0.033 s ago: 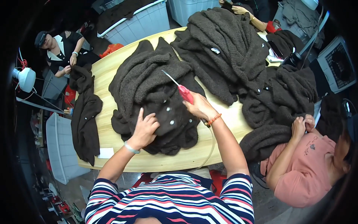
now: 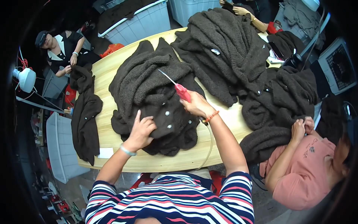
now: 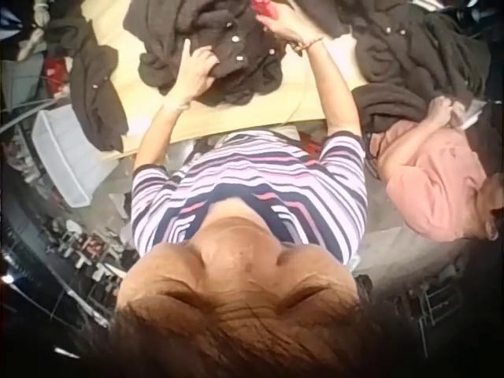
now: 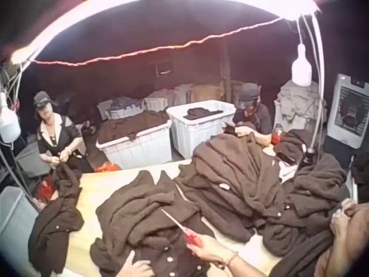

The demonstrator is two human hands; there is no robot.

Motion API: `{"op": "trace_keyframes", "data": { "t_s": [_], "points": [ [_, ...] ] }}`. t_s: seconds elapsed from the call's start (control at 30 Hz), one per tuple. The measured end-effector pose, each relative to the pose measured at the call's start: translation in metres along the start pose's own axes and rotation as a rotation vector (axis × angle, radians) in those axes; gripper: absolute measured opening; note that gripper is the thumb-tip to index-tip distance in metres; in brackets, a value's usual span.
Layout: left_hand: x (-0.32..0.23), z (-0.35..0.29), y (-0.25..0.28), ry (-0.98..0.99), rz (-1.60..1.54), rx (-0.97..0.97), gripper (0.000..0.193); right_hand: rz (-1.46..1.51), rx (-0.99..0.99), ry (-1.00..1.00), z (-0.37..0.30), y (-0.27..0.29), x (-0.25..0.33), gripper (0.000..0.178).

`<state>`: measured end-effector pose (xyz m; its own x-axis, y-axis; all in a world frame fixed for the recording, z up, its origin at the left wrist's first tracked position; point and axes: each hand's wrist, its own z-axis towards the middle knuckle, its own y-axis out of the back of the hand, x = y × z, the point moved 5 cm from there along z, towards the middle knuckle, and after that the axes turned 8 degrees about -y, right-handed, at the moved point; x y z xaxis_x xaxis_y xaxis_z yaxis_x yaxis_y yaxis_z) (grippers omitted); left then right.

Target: Trimming loose threads from brown garments using scissors.

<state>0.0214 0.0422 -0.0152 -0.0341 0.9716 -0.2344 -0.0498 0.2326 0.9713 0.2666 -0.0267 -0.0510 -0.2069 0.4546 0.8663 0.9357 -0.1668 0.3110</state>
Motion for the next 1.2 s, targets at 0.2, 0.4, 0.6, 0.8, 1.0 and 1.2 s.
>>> {"op": "trace_keyframes", "data": {
  "t_s": [0.2, 0.4, 0.6, 0.8, 1.0, 1.2],
  "points": [
    [0.002, -0.079, 0.022, 0.356, -0.105, 0.302, 0.041, 0.038, 0.185, -0.074, 0.072, 0.005, 0.046, 0.023],
    [0.014, -0.034, 0.047, 0.18, 0.008, -0.227, 0.029, 0.048, 0.077, 0.22, 0.171, -0.008, 0.132, 0.028],
    [0.069, 0.042, 0.03, 0.003, -0.034, -0.297, 0.066, -0.366, -0.237, 0.354, 0.197, -0.002, 0.175, 0.033],
    [0.109, 0.036, -0.032, 0.058, -0.1, -0.173, 0.063, -0.322, -0.117, 0.054, 0.03, 0.018, 0.115, 0.03],
    [0.116, 0.049, -0.039, 0.014, 0.047, -0.279, 0.044, -0.778, -0.009, -0.193, -0.127, -0.049, 0.058, 0.028],
    [0.075, 0.03, -0.043, -0.13, 0.085, -0.23, 0.05, -0.71, -0.021, -0.28, -0.165, -0.082, 0.06, 0.032]
  ]
}}
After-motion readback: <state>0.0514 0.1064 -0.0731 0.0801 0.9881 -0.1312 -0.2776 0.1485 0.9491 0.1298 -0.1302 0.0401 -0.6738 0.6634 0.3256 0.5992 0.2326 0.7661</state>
